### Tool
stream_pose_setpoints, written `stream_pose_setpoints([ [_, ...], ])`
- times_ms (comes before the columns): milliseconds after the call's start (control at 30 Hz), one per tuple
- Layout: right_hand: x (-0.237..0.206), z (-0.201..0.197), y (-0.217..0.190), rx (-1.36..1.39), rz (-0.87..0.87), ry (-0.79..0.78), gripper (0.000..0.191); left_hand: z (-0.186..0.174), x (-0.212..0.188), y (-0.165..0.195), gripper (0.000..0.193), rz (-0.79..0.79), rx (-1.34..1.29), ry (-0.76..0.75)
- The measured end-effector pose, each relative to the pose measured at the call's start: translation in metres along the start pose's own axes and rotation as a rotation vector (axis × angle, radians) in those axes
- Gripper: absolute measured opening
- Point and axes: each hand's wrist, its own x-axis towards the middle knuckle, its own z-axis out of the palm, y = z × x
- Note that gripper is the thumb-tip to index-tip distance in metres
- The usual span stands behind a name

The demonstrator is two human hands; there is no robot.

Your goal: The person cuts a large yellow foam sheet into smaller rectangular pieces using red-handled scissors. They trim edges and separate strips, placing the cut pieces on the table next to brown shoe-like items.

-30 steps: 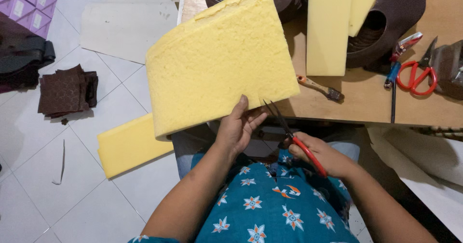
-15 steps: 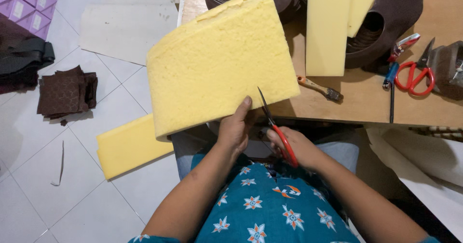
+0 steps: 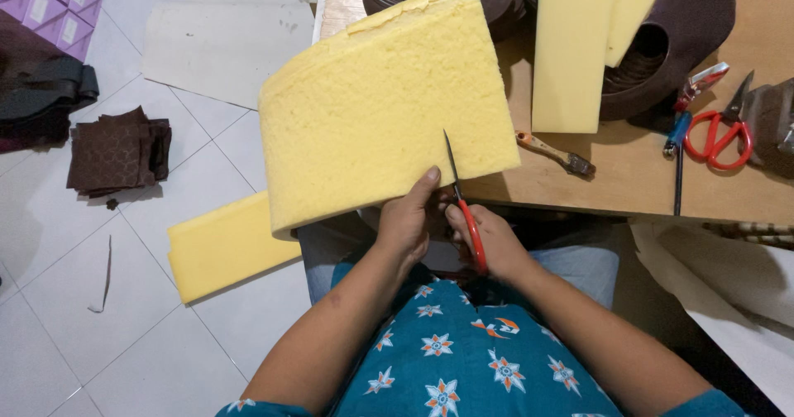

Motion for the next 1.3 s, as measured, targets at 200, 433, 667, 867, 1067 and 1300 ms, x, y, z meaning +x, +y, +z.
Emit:
stream_pose_setpoints([
  [200, -0.007, 0.005, 0.003, -0.029, -0.104, 0.064, 0.039, 0.004, -0.001, 0.0, 0.027, 0.036, -0.039, -0.023],
  [433, -0.003, 0.006, 0.007, -0.168, -0.234, 0.135, 0.035, 0.003, 0.0, 0.003, 0.044, 0.07, -0.243, -0.078],
  [667, 0.003, 0.009, -0.003, -0.091, -0.096, 0.112, 0.04, -0.001, -0.001, 0.002, 0.04, 0.079, -0.188, -0.051],
  [867, -0.004, 0.011, 0.0, -0.131, -0.122, 0.143, 0.04, -0.004, -0.002, 0.0, 0.037, 0.033, -0.151, -0.02],
  [1067, -0.001, 0.013, 0.004, -0.102, -0.137, 0.115, 0.041, -0.005, -0.012, 0.002, 0.038, 0.135, -0.092, -0.021],
  [1300, -0.008, 0.016, 0.008, -0.145, -0.122, 0.132, 0.041, 0.0, -0.016, 0.004, 0.039, 0.068, -0.114, -0.008],
])
